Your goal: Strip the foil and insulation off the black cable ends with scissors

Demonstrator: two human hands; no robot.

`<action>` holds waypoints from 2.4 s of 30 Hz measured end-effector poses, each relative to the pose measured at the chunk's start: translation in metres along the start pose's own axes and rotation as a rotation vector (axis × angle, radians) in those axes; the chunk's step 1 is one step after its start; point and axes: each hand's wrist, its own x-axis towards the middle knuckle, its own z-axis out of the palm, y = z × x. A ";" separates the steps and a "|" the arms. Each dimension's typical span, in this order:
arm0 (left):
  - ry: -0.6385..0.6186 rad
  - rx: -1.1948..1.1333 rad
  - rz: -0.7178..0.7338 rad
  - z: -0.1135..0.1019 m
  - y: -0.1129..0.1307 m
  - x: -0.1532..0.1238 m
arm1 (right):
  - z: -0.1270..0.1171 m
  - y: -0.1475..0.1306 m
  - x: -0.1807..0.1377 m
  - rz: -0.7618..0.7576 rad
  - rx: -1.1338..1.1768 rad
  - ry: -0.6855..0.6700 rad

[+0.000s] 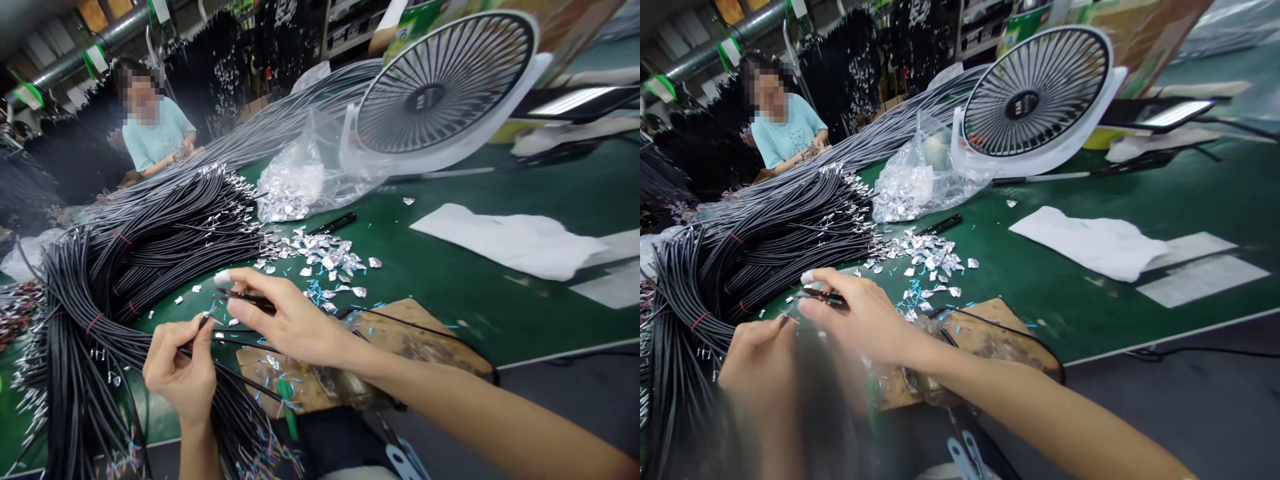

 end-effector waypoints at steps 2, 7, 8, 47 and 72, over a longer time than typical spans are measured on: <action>0.038 0.066 0.027 -0.001 0.002 -0.001 | 0.000 -0.001 -0.001 -0.057 -0.064 0.016; 0.034 0.102 -0.003 -0.002 0.006 -0.003 | 0.001 -0.003 -0.002 -0.095 -0.107 -0.021; 0.033 0.107 -0.006 -0.002 0.006 -0.003 | 0.001 -0.003 -0.002 -0.093 -0.105 -0.032; -0.309 -0.136 -0.397 -0.003 0.003 0.004 | 0.002 0.000 -0.002 -0.130 -0.186 0.112; -0.155 0.096 -0.054 0.009 0.008 -0.006 | 0.009 0.013 0.000 -0.265 -0.294 0.172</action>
